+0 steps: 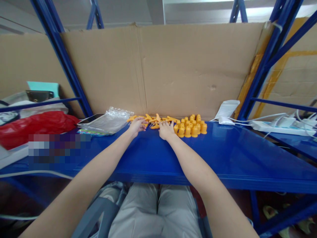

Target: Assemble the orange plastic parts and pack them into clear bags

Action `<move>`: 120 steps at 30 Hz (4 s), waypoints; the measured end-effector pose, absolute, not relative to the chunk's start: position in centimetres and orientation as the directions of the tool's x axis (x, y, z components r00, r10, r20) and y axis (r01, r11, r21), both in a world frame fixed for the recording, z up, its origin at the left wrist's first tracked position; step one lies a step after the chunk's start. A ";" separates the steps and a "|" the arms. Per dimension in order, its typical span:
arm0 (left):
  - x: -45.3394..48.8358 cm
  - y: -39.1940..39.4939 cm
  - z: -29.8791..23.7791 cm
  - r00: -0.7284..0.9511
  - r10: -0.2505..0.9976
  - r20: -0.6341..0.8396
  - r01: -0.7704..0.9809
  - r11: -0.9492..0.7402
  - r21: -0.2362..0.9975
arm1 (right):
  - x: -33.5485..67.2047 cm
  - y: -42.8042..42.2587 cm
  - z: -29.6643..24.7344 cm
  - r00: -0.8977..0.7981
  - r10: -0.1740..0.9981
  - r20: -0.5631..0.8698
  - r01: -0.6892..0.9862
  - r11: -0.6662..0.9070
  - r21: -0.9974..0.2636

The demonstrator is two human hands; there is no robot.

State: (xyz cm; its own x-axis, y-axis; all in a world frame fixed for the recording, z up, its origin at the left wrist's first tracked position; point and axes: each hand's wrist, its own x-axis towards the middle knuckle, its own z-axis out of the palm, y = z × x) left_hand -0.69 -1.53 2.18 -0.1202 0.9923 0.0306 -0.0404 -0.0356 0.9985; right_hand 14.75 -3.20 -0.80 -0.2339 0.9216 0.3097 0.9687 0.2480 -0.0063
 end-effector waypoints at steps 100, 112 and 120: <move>-14.6 -2.9 1.4 -0.652 0.718 0.245 0.730 0.505 0.461 | 14.6 -3.0 -1.1 -0.190 0.954 0.233 0.969 0.220 -0.109; -4.0 -0.8 3.4 -0.131 0.878 0.461 0.973 0.025 0.228 | 14.6 -3.3 -0.8 -0.173 0.964 0.202 0.971 0.201 -0.129; 0.8 -0.6 0.6 0.100 0.956 0.274 0.960 -0.165 0.227 | 14.7 -3.2 -0.9 -0.199 0.960 0.194 0.965 0.226 -0.130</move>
State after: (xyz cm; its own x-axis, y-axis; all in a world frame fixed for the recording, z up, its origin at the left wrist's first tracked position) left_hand 0.84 -0.57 0.57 0.0998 0.9565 0.2743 0.9597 -0.1653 0.2271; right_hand 14.71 -3.24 -0.92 -0.1991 0.9605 0.1944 0.9654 0.2264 -0.1297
